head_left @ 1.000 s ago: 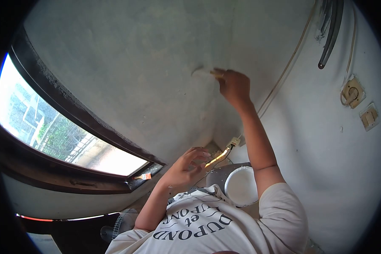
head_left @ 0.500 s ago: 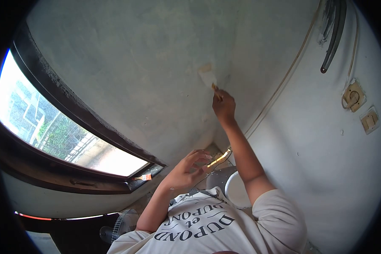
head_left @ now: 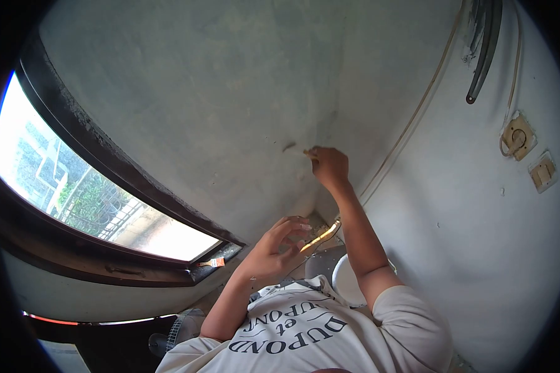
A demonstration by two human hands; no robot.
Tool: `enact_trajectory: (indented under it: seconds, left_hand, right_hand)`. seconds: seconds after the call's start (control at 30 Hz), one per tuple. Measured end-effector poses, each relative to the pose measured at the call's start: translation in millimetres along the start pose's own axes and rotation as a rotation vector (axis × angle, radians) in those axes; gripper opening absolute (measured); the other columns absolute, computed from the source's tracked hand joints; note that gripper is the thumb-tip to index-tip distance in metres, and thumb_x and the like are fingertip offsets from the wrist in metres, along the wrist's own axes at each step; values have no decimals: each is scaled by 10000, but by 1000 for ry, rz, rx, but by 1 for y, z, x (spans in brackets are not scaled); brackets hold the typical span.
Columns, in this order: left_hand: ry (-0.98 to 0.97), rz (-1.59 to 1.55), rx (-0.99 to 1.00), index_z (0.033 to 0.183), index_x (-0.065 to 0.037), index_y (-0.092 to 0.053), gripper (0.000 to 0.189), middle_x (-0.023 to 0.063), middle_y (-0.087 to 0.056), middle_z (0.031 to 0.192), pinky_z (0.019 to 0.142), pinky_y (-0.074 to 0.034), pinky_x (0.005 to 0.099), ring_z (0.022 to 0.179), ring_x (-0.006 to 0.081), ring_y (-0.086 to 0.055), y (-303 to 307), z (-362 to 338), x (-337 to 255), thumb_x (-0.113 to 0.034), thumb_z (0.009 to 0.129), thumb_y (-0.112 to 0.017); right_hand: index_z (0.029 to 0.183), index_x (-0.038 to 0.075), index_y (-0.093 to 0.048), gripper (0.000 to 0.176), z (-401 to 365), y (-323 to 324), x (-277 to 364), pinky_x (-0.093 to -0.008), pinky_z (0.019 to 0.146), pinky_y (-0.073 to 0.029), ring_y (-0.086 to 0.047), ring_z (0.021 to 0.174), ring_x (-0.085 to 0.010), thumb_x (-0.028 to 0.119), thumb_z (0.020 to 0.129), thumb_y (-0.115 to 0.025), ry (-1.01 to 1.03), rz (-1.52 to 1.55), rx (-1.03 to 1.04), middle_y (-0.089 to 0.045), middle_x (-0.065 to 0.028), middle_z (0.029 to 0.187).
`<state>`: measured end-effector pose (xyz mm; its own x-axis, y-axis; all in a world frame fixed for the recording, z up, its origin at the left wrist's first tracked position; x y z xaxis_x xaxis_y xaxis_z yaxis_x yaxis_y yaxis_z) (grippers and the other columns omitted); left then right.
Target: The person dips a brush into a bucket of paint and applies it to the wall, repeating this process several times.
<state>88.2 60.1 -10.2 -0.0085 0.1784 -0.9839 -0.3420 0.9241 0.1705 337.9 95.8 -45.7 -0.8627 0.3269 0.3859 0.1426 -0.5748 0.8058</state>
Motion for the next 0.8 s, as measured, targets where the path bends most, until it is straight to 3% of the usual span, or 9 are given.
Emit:
enact_trajectory:
  seconds: [0.13,0.27,0.4,0.47,0.57,0.6,0.73,0.8]
  left_hand:
    - [-42,8,-17,1312,-7,-508,390,136,-493,1368,972,-484,371,1225,251,-570,6,4,-23,-43,929,-576]
    - [-85,62,-70,1324,-3,-503,412,139,-491,1372,963,-486,368,1224,254,-570,20,11,-47,-34,920,-576]
    - [-209,144,-85,1292,-10,-539,378,145,-490,1379,949,-494,368,1222,259,-571,31,19,-71,-28,917,-575]
    - [-237,140,-97,1276,-14,-552,360,148,-490,1382,946,-496,368,1221,262,-571,34,24,-86,-30,918,-577]
    - [-314,159,-101,1256,-22,-568,336,155,-490,1386,940,-498,369,1219,265,-572,40,32,-102,-42,920,-580]
    - [-365,176,-95,1252,-25,-571,331,158,-491,1388,937,-498,369,1218,266,-573,42,33,-107,-51,923,-583]
    - [-402,166,-109,1246,-33,-577,327,166,-492,1390,934,-498,372,1219,269,-572,47,33,-125,-69,922,-588]
    - [-413,160,-122,1240,-40,-580,322,171,-491,1390,932,-495,373,1220,269,-568,49,32,-128,-77,921,-592]
  right_hand:
    - [888,172,-752,222,57,86,55,-384,717,-526,-683,830,-262,33,742,-660,83,-52,-91,-718,-66,862]
    - [961,224,-772,254,101,167,85,-348,735,-532,-685,828,-224,111,737,-737,46,-15,-220,-717,-43,842]
    - [1018,233,-768,311,132,209,100,-336,743,-535,-681,805,-198,146,720,-781,130,-65,-280,-710,-28,830]
    - [1037,203,-753,371,139,224,109,-336,780,-543,-694,880,-220,67,693,-729,162,-96,-246,-729,-36,938]
    - [1074,217,-751,390,140,249,119,-337,791,-548,-695,896,-220,81,710,-730,152,-109,-259,-731,-37,953]
    - [1081,227,-752,364,141,251,116,-343,767,-551,-699,874,-226,110,736,-737,168,-61,-362,-732,-37,921]
    - [1076,180,-751,306,134,263,114,-344,740,-550,-701,849,-236,127,775,-728,107,64,-457,-730,-54,877]
    - [1059,121,-745,241,135,250,109,-378,700,-547,-696,804,-269,120,822,-700,193,400,-752,-719,-89,834]
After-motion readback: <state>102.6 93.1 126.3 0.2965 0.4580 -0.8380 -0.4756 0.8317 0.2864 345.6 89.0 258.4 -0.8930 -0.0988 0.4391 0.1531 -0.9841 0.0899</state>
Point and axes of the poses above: each hand's wrist, its own z-axis towards the middle knuckle, its own y-axis out of the back of the hand, x = y × z, the point moved 4 cm from there along z, towards the middle knuckle
